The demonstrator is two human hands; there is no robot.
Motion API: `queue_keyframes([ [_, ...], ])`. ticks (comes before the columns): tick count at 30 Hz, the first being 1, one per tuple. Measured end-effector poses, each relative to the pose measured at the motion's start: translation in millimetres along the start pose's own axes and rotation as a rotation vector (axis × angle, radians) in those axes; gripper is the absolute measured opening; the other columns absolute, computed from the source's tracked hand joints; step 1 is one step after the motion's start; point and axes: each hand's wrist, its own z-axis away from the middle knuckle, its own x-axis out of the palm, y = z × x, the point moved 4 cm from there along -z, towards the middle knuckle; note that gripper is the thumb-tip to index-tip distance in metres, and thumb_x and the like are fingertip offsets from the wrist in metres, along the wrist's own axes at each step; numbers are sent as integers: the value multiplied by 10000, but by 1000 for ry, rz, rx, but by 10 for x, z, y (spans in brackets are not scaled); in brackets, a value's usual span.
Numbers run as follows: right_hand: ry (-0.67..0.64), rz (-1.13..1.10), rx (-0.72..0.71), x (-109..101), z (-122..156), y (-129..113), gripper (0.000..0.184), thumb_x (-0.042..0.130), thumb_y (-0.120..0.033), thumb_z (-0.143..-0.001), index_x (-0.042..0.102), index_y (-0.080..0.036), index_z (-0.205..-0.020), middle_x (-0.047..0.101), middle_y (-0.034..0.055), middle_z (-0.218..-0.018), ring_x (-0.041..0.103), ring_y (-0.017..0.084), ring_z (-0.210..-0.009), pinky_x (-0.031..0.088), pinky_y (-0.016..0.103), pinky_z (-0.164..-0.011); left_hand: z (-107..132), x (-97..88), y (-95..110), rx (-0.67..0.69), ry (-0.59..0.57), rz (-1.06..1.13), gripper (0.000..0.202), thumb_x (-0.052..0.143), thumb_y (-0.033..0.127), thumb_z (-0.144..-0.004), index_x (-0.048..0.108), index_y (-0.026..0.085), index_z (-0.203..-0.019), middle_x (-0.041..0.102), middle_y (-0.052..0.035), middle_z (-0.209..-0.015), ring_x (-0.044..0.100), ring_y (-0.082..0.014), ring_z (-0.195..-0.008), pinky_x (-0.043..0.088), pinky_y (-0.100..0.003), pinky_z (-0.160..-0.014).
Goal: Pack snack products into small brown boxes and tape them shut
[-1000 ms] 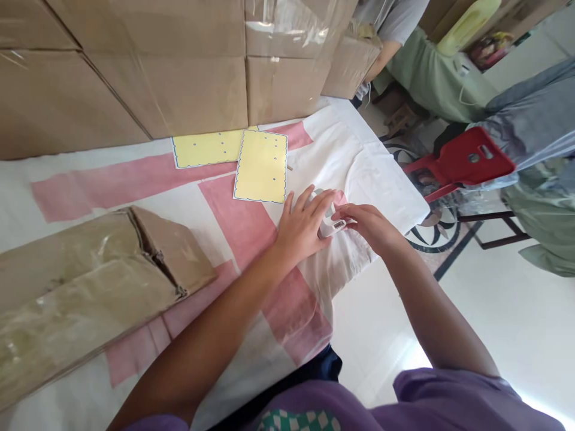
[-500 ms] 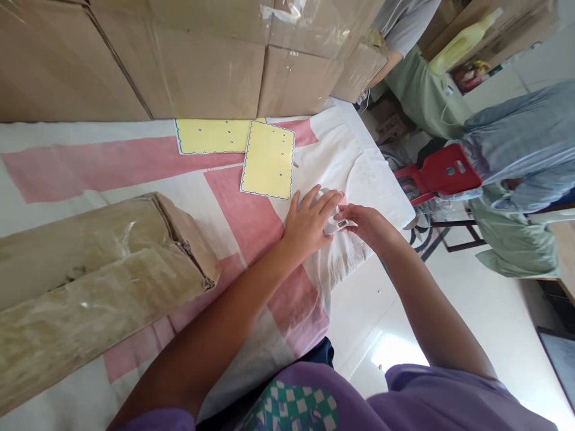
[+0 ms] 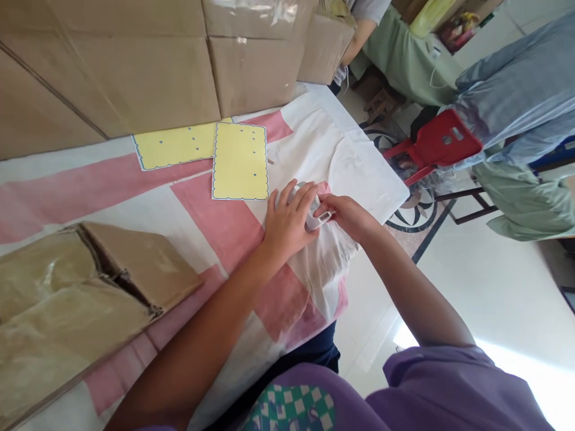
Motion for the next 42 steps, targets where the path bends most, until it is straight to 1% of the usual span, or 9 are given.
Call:
queue_keyframes([
  [4, -7, -48, -22, -18, -53, 52, 367, 627, -482, -884, 764, -249, -636, 757, 44, -749, 606, 213, -725, 495, 377, -725, -5, 10, -13, 5, 8, -1, 852, 746, 266, -797, 388, 283, -1570, 491, -63, -1638, 349, -345, -1568, 252, -556, -1267],
  [7, -78, -74, -69, -34, -57, 54, 286, 618, -473, -873, 786, -272, -758, 779, 27, -795, 644, 247, -825, 497, 387, -783, -12, 10, -15, 21, 8, -14, 839, 747, 291, -800, 389, 276, -1558, 495, -61, -1635, 363, -335, -1559, 271, -526, -1256],
  [10, -123, -81, -106, -38, -45, 84, 288, 613, -492, -879, 771, -273, -776, 786, 28, -853, 658, 264, -929, 501, 388, -859, -22, 11, -16, 10, -1, -40, 837, 752, 315, -799, 388, 276, -1552, 500, -69, -1627, 369, -336, -1556, 280, -505, -1250],
  [16, 66, -103, -223, 14, 36, 0, 298, 616, -434, -899, 715, -263, -675, 718, 40, -849, 635, 247, -996, 494, 383, -955, -35, 4, -16, -10, 5, -77, 844, 760, 351, -800, 386, 271, -1553, 507, -82, -1618, 378, -344, -1548, 284, -482, -1241],
  [21, 127, -72, -290, 70, 146, -231, 197, 699, -320, -800, 717, -225, -628, 682, 49, -1154, 616, 264, -1195, 490, 399, -1011, -38, 4, -32, -27, -7, -72, 884, 785, 393, -780, 387, 267, -1560, 513, -80, -1615, 380, -344, -1544, 286, -486, -1234],
  [30, 202, -34, -268, -32, 377, 22, 140, 744, -318, -779, 767, -239, -665, 667, 48, -1231, 590, 283, -1283, 392, 466, -1164, -7, 20, 4, 74, -17, -93, 810, 718, 339, -851, 384, 286, -1587, 505, -41, -1629, 323, -349, -1569, 275, -508, -1220],
  [36, 258, 23, -242, -47, 516, 32, 144, 746, -347, -733, 756, -242, -635, 664, 48, -1174, 602, 281, -1213, 360, 483, -1167, 18, 31, 29, 82, -26, -87, 773, 700, 338, -885, 404, 270, -1596, 520, -71, -1617, 263, -389, -1596, 261, -540, -1229],
  [39, 279, 0, -219, -33, 541, 63, 127, 761, -354, -697, 758, -252, -622, 666, 44, -1103, 612, 274, -1154, 363, 482, -1159, 27, 24, 37, 81, -29, -75, 770, 698, 340, -899, 403, 266, -1606, 508, -76, -1629, 257, -386, -1603, 258, -544, -1248],
  [42, 303, -28, -215, -34, 557, 100, 121, 783, -354, -676, 758, -256, -610, 662, 42, -1136, 605, 275, -1177, 367, 471, -1160, 29, 23, 39, 90, -26, -65, 807, 691, 317, -906, 356, 281, -1640, 501, -67, -1637, 224, -373, -1622, 238, -551, -1273],
])
